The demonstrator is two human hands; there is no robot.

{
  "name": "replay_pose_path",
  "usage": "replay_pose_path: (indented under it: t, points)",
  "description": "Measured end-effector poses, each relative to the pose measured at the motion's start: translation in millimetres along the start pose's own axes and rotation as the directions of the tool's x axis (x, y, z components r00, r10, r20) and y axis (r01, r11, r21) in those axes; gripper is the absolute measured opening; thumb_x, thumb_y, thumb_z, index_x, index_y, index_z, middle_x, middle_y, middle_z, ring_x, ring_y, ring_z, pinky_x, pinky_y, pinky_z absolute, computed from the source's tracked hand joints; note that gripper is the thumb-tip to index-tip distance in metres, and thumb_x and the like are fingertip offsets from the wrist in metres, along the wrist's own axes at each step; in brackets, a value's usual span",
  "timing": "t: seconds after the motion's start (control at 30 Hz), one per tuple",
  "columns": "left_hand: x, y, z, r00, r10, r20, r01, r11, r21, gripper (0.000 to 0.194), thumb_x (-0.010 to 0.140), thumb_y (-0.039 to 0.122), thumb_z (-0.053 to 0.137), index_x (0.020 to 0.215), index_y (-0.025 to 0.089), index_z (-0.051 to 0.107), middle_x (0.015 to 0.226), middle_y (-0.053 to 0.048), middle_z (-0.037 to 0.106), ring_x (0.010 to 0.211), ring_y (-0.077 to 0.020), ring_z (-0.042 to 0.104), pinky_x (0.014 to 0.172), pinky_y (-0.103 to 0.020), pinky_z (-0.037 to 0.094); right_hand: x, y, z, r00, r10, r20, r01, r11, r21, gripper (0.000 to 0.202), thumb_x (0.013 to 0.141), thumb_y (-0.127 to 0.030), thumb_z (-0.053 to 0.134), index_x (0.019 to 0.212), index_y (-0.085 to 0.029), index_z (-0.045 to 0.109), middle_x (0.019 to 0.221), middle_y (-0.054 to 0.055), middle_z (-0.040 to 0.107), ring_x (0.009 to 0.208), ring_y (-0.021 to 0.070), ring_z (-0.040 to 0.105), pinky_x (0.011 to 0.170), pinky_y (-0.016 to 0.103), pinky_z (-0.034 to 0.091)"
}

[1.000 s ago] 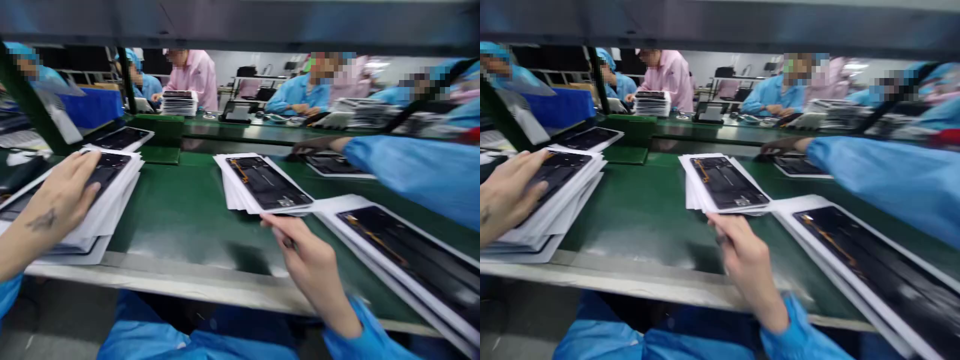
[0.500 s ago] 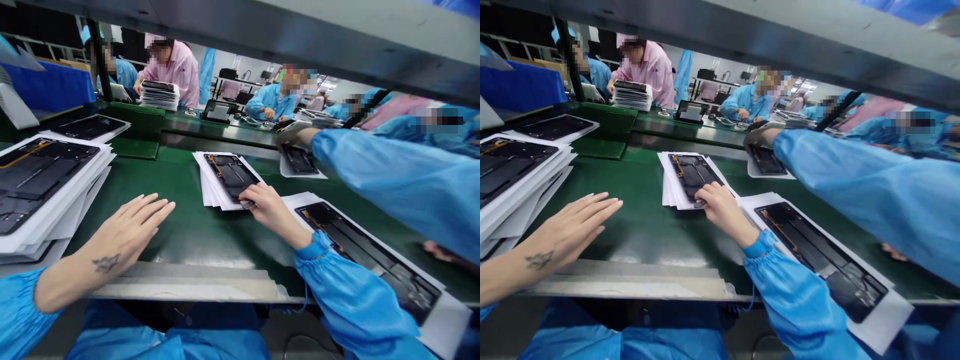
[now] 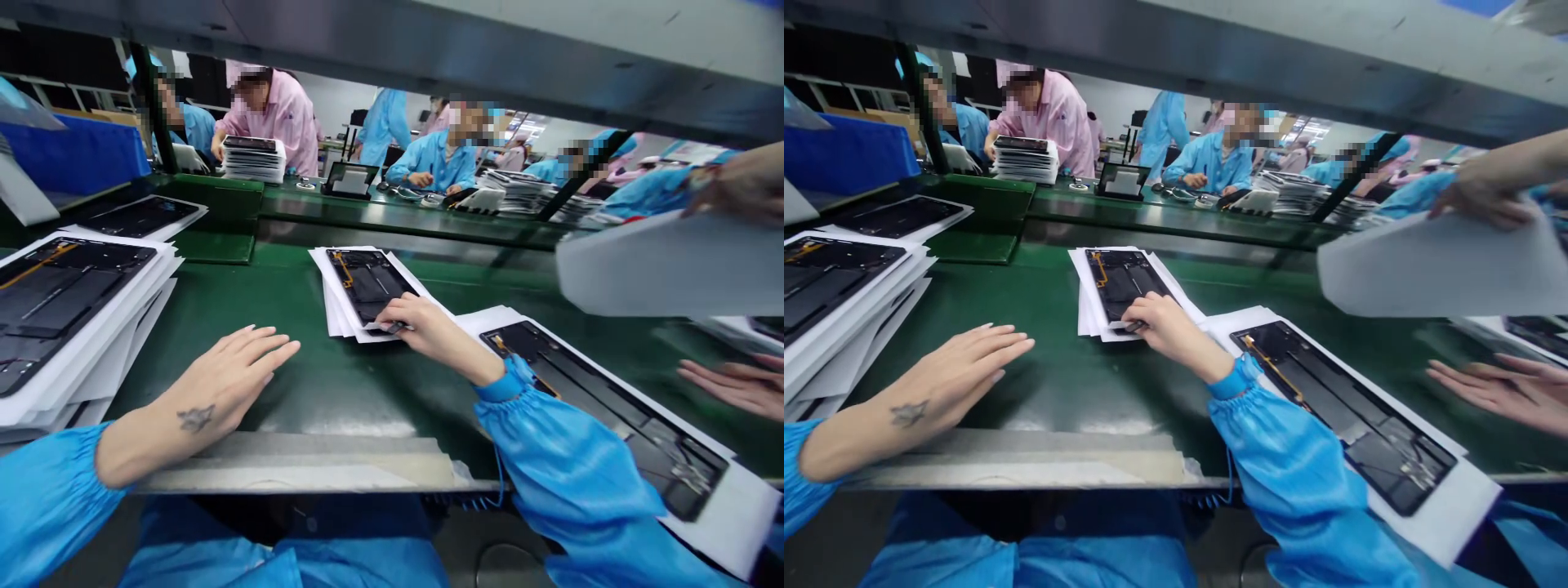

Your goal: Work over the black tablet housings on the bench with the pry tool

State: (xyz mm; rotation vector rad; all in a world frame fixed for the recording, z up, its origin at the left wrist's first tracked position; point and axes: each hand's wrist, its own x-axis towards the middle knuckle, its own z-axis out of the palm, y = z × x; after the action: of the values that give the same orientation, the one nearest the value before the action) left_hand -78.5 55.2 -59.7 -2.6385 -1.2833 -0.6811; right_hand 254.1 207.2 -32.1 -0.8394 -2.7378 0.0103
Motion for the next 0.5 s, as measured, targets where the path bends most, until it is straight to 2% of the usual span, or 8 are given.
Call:
replay_pose_path:
  t: [0.1, 0.13, 0.17, 0.2, 0.27, 0.3, 0.4, 0.5]
  points:
    - [31, 3, 7.9, 0.992, -0.117, 0.043, 0.125, 0.929, -0.348, 0.038, 0.1, 0.018, 0.044, 0.134, 0.022, 0.061, 0.135, -0.007, 0.065, 0.131, -0.0237, 0.057, 0.119, -0.049, 0.038, 4, -2, 6, 0.998, 0.003, -0.058, -0.004, 1.0, -0.023, 0.032, 0.073, 0.005, 0.047, 0.083, -0.02, 0.063, 0.084, 0.005, 0.066, 0.081, 0.0203, 0.055, 0.072, 0.031, 0.039]
    - [43, 4, 11.3, 0.973, -0.21, 0.097, 0.229, 0.826, -0.514, 0.033, 0.099, 0.022, 0.049, 0.128, 0.022, 0.064, 0.13, -0.007, 0.068, 0.127, -0.0246, 0.06, 0.117, -0.049, 0.04, 5, -3, 6, 0.996, 0.005, -0.091, -0.008, 0.999, -0.031, 0.032, 0.072, 0.005, 0.046, 0.083, -0.02, 0.061, 0.084, 0.006, 0.064, 0.08, 0.0208, 0.054, 0.071, 0.032, 0.038]
    - [56, 5, 15.1, 0.937, -0.301, 0.178, 0.34, 0.665, -0.665, 0.03, 0.098, 0.026, 0.053, 0.123, 0.02, 0.066, 0.124, -0.009, 0.07, 0.12, -0.0254, 0.064, 0.114, -0.048, 0.044, 5, -5, 6, 0.992, 0.007, -0.129, -0.011, 0.999, -0.035, 0.033, 0.072, 0.006, 0.044, 0.084, -0.021, 0.06, 0.084, 0.006, 0.062, 0.08, 0.0213, 0.053, 0.07, 0.032, 0.038]
    - [69, 7, 19.2, 0.884, -0.372, 0.283, 0.438, 0.447, -0.78, 0.028, 0.097, 0.03, 0.056, 0.119, 0.017, 0.067, 0.117, -0.011, 0.072, 0.112, -0.0256, 0.068, 0.109, -0.046, 0.048, 5, -6, 4, 0.986, 0.006, -0.169, -0.012, 0.999, -0.035, 0.033, 0.072, 0.005, 0.043, 0.085, -0.021, 0.058, 0.084, 0.007, 0.061, 0.08, 0.0216, 0.052, 0.07, 0.032, 0.038]
    - [94, 9, 27.4, 0.824, -0.41, 0.391, 0.499, 0.196, -0.844, 0.035, 0.1, 0.039, 0.05, 0.118, 0.012, 0.062, 0.106, -0.015, 0.074, 0.092, -0.0238, 0.073, 0.092, -0.042, 0.058, 5, -15, -2, 0.97, -0.005, -0.244, -0.002, 1.0, -0.025, 0.032, 0.076, 0.004, 0.042, 0.089, -0.021, 0.056, 0.085, 0.007, 0.059, 0.081, 0.0222, 0.052, 0.071, 0.032, 0.04]
    - [105, 10, 30.9, 0.81, -0.414, 0.415, 0.5, 0.12, -0.858, 0.039, 0.102, 0.044, 0.046, 0.118, 0.011, 0.06, 0.104, -0.017, 0.073, 0.087, -0.0227, 0.074, 0.086, -0.04, 0.06, 5, -22, -6, 0.963, -0.017, -0.27, 0.012, 1.0, -0.02, 0.03, 0.079, 0.003, 0.042, 0.091, -0.021, 0.055, 0.086, 0.007, 0.059, 0.082, 0.0224, 0.052, 0.071, 0.033, 0.041]
    - [122, 11, 34.1, 0.798, -0.444, 0.408, 0.457, 0.005, -0.89, 0.044, 0.102, 0.051, 0.042, 0.115, 0.012, 0.057, 0.102, -0.016, 0.072, 0.08, -0.019, 0.073, 0.077, -0.033, 0.06, 0, -59, -12, 0.954, -0.082, -0.29, 0.078, 0.997, -0.024, 0.023, 0.087, -0.002, 0.044, 0.093, -0.02, 0.056, 0.088, 0.007, 0.06, 0.083, 0.022, 0.052, 0.072, 0.034, 0.04]
    - [107, 14, 23.3, 0.773, -0.519, 0.364, 0.416, -0.018, -0.909, 0.038, 0.092, 0.047, 0.062, 0.111, 0.014, 0.057, 0.096, -0.009, 0.069, 0.079, -0.0166, 0.069, 0.073, -0.028, 0.058, -10, -107, -7, 0.947, -0.154, -0.282, 0.146, 0.988, -0.048, 0.021, 0.096, -0.006, 0.044, 0.093, -0.017, 0.061, 0.09, 0.008, 0.065, 0.079, 0.0205, 0.051, 0.071, 0.034, 0.039]
